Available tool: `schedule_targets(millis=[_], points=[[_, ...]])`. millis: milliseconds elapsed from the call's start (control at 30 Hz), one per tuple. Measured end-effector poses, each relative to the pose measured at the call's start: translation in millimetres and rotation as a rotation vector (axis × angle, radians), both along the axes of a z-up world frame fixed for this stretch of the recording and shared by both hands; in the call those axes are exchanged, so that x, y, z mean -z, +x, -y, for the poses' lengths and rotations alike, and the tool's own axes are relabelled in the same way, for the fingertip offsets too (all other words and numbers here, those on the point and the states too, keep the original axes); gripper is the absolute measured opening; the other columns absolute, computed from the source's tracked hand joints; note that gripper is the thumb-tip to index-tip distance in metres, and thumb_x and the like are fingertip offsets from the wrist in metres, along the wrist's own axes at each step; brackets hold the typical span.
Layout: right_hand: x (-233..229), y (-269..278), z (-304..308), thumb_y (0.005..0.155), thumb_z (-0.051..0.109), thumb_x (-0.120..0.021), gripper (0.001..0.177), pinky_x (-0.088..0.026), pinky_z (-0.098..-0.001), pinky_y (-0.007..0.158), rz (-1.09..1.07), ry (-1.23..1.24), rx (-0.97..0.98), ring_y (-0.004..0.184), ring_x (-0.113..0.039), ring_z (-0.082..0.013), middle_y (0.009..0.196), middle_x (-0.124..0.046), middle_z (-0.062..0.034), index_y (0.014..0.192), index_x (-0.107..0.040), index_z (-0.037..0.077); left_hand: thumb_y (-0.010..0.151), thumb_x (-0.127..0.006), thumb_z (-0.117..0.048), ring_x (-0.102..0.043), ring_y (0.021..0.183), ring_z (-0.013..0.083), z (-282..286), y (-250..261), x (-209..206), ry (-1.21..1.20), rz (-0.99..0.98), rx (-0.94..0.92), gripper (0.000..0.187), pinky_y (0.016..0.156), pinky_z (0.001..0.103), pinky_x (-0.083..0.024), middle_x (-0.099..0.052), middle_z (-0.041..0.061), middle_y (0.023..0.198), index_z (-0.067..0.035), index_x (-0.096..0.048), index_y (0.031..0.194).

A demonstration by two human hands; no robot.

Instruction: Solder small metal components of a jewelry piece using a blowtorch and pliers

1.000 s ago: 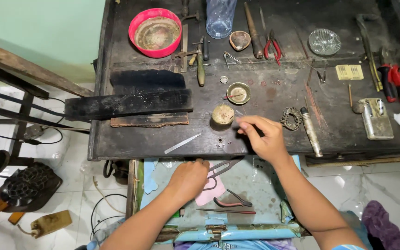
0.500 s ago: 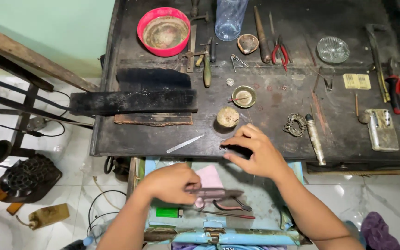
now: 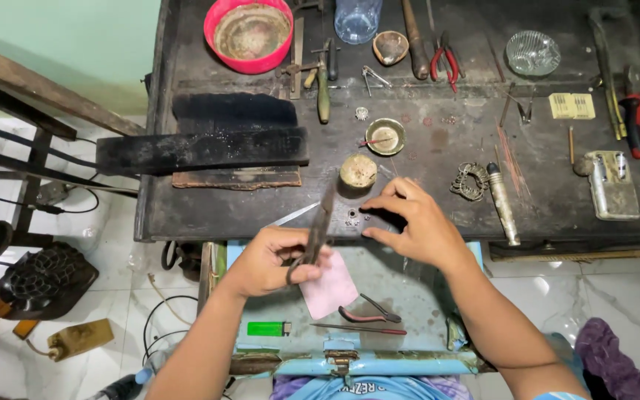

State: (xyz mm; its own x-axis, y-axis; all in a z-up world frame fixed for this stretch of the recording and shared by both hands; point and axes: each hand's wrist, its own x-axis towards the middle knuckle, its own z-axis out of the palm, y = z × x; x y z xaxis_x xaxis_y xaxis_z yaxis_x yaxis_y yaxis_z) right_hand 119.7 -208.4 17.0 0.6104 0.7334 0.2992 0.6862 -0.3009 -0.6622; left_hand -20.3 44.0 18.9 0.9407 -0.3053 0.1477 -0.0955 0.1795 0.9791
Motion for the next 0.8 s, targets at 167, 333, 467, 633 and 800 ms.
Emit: schedule_targets(millis=[167,333,467,633,800], points=[[9,-6,-7,0.074,0.021,-0.089,0.034,-0.052,-0.0441,0.079,-0.034,0.035,-0.027,0.083,-0.062,-0.0312,0.089,-0.059,-0.0087,0.105,-0.078,0.013,0.084,-0.081,-0.003,-0.075,0.069,0.0187,18,-3,0,-0.043,-0.102,-0.361,0.034,0.062,0.029,-0.065,-0.076,0.02,0.087,0.011,-0.071,0.113],[14,-7,-13,0.077,0.021,-0.086,0.029,-0.051,-0.0445,0.079,-0.016,0.027,-0.005,0.081,-0.06,-0.0303,0.087,-0.056,-0.0078,0.104,-0.079,0.013,0.081,-0.085,-0.001,-0.072,0.068,0.0161,14,-4,49,-0.064,-0.066,-0.405,0.033,0.063,0.029,-0.064,-0.074,0.017,0.08,0.009,-0.071,0.11],[23,-10,-21,0.079,0.026,-0.085,0.026,-0.049,-0.042,0.077,0.058,0.013,-0.002,0.079,-0.057,-0.0266,0.086,-0.053,-0.0043,0.103,-0.08,0.017,0.082,-0.083,0.0,-0.071,0.063,0.0149,18,-2,62,-0.078,-0.056,-0.418,0.029,0.059,0.028,-0.063,-0.072,0.017,0.075,0.009,-0.071,0.108],[13,-22,-28,0.086,0.023,-0.082,0.012,-0.051,-0.0379,0.079,0.035,0.216,0.071,0.083,-0.063,-0.0241,0.092,-0.061,-0.0036,0.095,-0.081,0.016,0.081,-0.083,0.002,-0.066,0.06,0.0123,24,-4,57,-0.063,-0.015,-0.476,0.024,0.053,0.027,-0.06,-0.071,0.015,0.072,0.009,-0.073,0.102],[4,-25,-21,0.081,0.004,-0.085,0.015,-0.06,-0.0329,0.074,-0.16,0.563,0.194,0.075,-0.077,-0.0222,0.084,-0.08,-0.0108,0.092,-0.074,0.003,0.078,-0.086,0.001,-0.066,0.057,0.0133,29,-6,30,0.05,0.077,-0.528,0.023,0.05,0.025,-0.058,-0.071,0.014,0.068,0.007,-0.077,0.098]])
